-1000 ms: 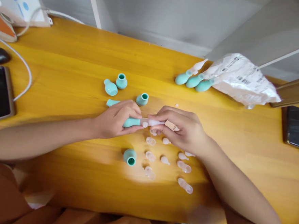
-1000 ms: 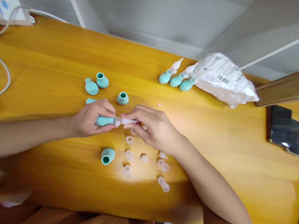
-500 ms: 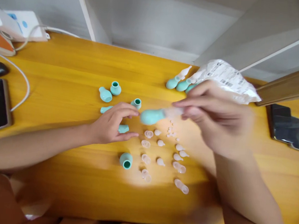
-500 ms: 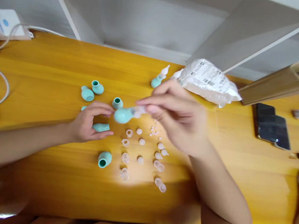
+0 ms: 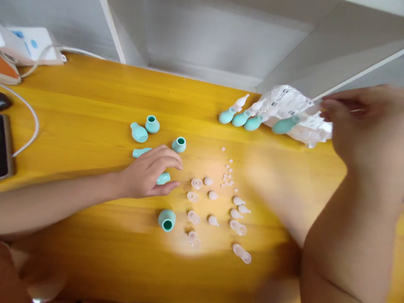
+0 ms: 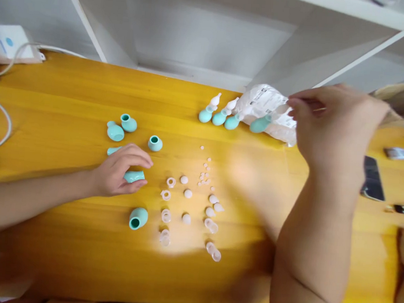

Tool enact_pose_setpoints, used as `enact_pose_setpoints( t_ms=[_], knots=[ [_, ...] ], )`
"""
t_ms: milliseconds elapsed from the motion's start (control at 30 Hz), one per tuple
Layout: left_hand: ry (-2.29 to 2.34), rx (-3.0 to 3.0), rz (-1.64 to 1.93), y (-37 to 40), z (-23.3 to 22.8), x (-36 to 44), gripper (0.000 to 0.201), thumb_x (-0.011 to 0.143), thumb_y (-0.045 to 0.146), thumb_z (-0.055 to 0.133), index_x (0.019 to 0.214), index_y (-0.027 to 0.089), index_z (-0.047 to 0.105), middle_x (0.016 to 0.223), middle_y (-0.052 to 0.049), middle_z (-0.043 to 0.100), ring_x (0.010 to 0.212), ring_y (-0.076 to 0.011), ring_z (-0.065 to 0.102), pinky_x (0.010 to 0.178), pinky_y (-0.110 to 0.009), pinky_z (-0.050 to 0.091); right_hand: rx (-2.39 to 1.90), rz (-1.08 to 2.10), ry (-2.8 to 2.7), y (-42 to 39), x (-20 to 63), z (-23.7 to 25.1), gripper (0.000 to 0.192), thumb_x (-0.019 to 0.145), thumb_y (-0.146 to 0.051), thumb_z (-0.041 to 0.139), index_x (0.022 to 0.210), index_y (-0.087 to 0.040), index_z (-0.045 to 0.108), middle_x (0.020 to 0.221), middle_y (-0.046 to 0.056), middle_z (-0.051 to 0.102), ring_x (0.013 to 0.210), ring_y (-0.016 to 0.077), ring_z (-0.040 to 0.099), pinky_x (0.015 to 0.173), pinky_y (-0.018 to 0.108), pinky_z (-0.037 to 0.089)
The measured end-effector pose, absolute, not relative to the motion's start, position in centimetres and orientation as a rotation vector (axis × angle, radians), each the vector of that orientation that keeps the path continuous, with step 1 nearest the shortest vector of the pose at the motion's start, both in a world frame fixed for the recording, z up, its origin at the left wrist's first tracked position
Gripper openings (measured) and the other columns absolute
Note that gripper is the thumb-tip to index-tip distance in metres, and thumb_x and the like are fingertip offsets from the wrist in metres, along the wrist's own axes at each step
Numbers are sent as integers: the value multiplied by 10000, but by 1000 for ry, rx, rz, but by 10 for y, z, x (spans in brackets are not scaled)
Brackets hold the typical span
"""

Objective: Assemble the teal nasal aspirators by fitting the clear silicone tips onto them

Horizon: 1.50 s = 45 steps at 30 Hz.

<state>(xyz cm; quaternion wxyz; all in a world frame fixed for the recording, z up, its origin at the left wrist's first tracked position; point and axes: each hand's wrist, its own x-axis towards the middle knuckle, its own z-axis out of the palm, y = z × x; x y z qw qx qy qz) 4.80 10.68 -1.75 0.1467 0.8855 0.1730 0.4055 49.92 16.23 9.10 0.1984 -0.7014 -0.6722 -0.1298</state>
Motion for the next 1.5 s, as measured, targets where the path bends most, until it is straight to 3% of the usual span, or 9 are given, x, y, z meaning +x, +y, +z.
enact_pose_setpoints(
  t_ms=[100,367,567,1000,1500],
  knots=[
    [488,2556,1156,107,-17,48,250,1137,348,701,1316,200,610,1151,-122,790,1010,-252,786,906,-404,643,-1959,-358,-1837,175,491,81,232,949,-274,739,1068,-208,926,944,101,878,884,285,823,894,406,603],
    [478,2547,1128,107,-16,48,217,1127,329,701,1291,209,626,1126,-122,797,997,-260,778,896,-401,637,-1926,-289,-1874,177,499,77,243,955,-295,700,1064,-230,908,984,127,880,893,335,844,883,434,597],
    [488,2558,1116,106,-14,48,204,1125,341,697,1279,226,629,1108,-106,803,977,-254,778,885,-395,641,-1908,-271,-1933,174,494,79,194,979,-302,712,1035,-225,881,991,128,880,895,302,819,901,407,550],
    [480,2565,1107,106,-14,49,179,1142,332,682,1265,215,627,1097,-104,800,975,-241,771,893,-386,640,-1852,-332,-1960,174,489,77,165,917,-110,783,992,-200,900,934,109,890,769,217,799,811,339,537],
    [478,2559,1090,106,-12,48,187,1121,330,699,1273,240,637,1088,-92,816,963,-249,788,903,-392,635,-1814,-302,-2019,171,491,74,142,984,-277,767,1062,-251,883,1053,103,880,808,207,767,866,342,555]
  ],
)
